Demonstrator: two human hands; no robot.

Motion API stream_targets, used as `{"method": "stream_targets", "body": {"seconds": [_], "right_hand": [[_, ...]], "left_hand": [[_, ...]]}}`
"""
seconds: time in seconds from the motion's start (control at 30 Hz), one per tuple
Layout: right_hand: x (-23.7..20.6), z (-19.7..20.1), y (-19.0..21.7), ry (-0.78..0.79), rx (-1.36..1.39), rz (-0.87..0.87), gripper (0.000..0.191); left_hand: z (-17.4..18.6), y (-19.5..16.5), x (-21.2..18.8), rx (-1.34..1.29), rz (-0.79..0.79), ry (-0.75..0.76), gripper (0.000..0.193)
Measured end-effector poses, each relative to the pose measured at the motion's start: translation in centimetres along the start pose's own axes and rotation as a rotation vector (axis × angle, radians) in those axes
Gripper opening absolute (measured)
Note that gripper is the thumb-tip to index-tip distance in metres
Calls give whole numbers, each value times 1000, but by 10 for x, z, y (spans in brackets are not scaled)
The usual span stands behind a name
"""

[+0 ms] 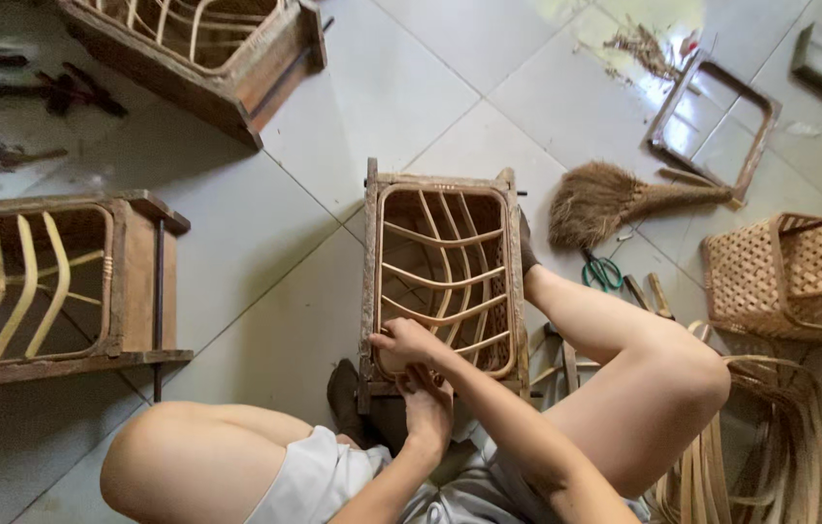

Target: The person sits on the floor and assembles a woven bamboo basket in a wooden frame, fitting curved bamboo strips across the basket opening one at a time and pressing them into place. They pick up a hammer to tap strips secure and continue adding strips to build up the basket base.

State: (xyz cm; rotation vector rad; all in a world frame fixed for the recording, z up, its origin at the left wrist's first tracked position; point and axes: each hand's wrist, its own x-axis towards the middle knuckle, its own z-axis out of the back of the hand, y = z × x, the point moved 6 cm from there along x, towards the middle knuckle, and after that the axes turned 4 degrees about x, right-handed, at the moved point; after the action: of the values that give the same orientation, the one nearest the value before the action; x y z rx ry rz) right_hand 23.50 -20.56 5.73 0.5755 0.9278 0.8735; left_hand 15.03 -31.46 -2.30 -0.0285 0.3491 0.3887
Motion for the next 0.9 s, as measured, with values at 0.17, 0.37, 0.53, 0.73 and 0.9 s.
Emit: {"method": "stream_targets", "body": {"seconds": [0.17, 0.37, 0.53, 0.73, 0.9], "right_hand": [[-6, -8, 13, -213, -318, 75, 27], [39, 43, -1, -222, -301, 42, 26], [46, 20, -21, 303, -33, -101, 38], [47, 21, -18, 14, -477, -142, 27], [72, 91, 5, -305, -312, 202, 23]], "left_hand": [[1, 0, -6, -103, -5, -175, 59], [8, 2, -16, -99, 14, -68, 66], [27, 6, -15, -99, 14, 5, 64], [26, 32, -6, -432, -75, 195, 62], [70, 149, 50, -664, 330, -668, 81]]}}
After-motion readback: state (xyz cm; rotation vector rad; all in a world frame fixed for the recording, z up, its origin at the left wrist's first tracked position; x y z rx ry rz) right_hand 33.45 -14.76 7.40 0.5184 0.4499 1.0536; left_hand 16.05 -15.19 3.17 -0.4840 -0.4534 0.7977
